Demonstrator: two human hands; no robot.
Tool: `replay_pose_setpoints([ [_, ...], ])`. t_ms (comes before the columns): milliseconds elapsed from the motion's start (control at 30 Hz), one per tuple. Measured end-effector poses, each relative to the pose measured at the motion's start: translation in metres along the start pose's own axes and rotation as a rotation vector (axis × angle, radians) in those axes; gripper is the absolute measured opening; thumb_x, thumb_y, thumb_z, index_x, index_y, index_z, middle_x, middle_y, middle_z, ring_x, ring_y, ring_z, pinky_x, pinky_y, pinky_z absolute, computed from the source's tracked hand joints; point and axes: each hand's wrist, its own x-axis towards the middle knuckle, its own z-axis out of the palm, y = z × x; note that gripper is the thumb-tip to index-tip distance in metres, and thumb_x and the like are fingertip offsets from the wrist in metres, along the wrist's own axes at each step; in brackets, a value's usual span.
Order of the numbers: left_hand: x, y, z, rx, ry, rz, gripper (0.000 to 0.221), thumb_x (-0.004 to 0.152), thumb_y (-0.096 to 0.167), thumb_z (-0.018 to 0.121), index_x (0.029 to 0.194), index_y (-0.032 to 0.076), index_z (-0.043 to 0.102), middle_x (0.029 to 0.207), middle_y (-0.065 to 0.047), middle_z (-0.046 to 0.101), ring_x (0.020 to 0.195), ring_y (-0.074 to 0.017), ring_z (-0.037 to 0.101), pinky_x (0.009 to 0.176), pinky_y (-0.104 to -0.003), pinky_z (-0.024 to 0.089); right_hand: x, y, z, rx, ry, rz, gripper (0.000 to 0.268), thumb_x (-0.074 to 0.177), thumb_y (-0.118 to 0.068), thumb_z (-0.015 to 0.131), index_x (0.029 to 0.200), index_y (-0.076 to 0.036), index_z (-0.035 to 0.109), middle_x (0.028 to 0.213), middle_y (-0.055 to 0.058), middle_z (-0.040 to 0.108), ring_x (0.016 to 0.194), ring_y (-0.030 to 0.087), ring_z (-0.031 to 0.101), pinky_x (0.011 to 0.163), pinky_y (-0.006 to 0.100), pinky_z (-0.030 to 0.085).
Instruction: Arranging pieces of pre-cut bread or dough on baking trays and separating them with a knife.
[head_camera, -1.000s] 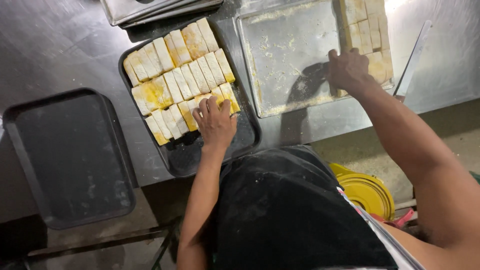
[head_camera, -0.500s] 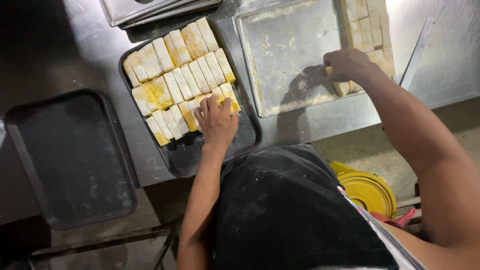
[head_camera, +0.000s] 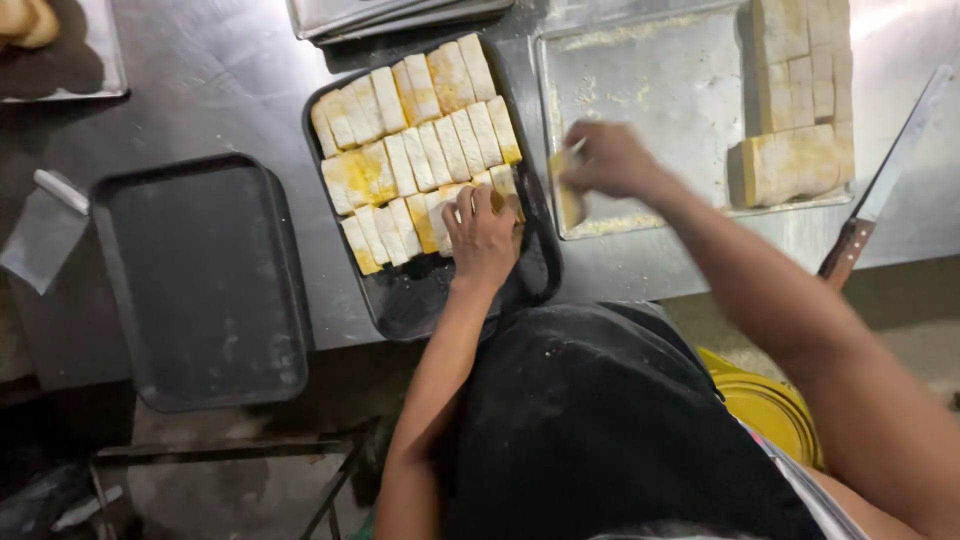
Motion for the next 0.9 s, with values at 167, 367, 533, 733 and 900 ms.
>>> replay_pose_setpoints([
  [167, -0.007, -0.008, -0.028, -0.074, 0.046, -0.068, 0.042, 0.077, 0.025, 0.081, 0.115, 0.01, 0.074, 0.127, -0.018, 0.056, 0.125, -0.0391, 0.048, 0.1, -0.058, 0.038, 0.011, -0.051, 0.056, -0.152, 0.101, -0.056, 0.055, 0.072, -0.036, 0.087, 0.114, -0.006, 0.067, 0.089, 0.018, 0.073, 0.088, 0.042, 0.07, 0.077, 0.05, 0.056],
  [367, -0.065, -0.05, -0.065, -0.098, 0.165, -0.37, 0.043, 0.082, 0.032, 0.083, 0.118, 0.008, 0.074, 0.122, -0.017, 0.06, 0.117, -0.0387, 0.054, 0.095, -0.053, 0.043, -0.029, -0.059, 0.049, -0.161, 0.175, -0.218, 0.061, 0.082, -0.035, 0.084, 0.127, -0.003, 0.059, 0.107, 0.021, 0.07, 0.093, 0.043, 0.068, 0.079, 0.052, 0.054],
  [533, -0.13, -0.097, -0.076, -0.088, 0.126, -0.582, 0.039, 0.089, 0.03, 0.077, 0.12, 0.006, 0.073, 0.121, -0.019, 0.063, 0.116, -0.0394, 0.057, 0.1, -0.052, 0.045, -0.062, -0.072, 0.056, -0.383, 0.148, -0.233, 0.077, 0.073, -0.029, 0.085, 0.138, -0.004, 0.052, 0.113, 0.019, 0.064, 0.104, 0.041, 0.065, 0.083, 0.051, 0.053],
  [733, -0.165, -0.133, -0.073, -0.198, -0.174, -0.934, 0.042, 0.095, 0.04, 0.065, 0.12, 0.007, 0.071, 0.106, -0.023, 0.071, 0.102, -0.0443, 0.066, 0.088, -0.053, 0.052, -0.067, -0.078, 0.063, -0.455, 0.212, -0.23, 0.08, 0.076, -0.029, 0.084, 0.144, -0.004, 0.05, 0.12, 0.018, 0.064, 0.108, 0.039, 0.065, 0.086, 0.05, 0.053],
  [900, -0.167, -0.133, -0.075, -0.316, -0.423, -1.054, 0.047, 0.097, 0.05, 0.054, 0.118, 0.011, 0.07, 0.105, -0.02, 0.074, 0.102, -0.0449, 0.067, 0.085, -0.055, 0.051, -0.081, -0.062, 0.077, -0.255, 0.234, -0.03, 0.079, 0.082, -0.039, 0.084, 0.143, -0.003, 0.05, 0.121, 0.024, 0.065, 0.106, 0.044, 0.065, 0.085, 0.05, 0.053],
])
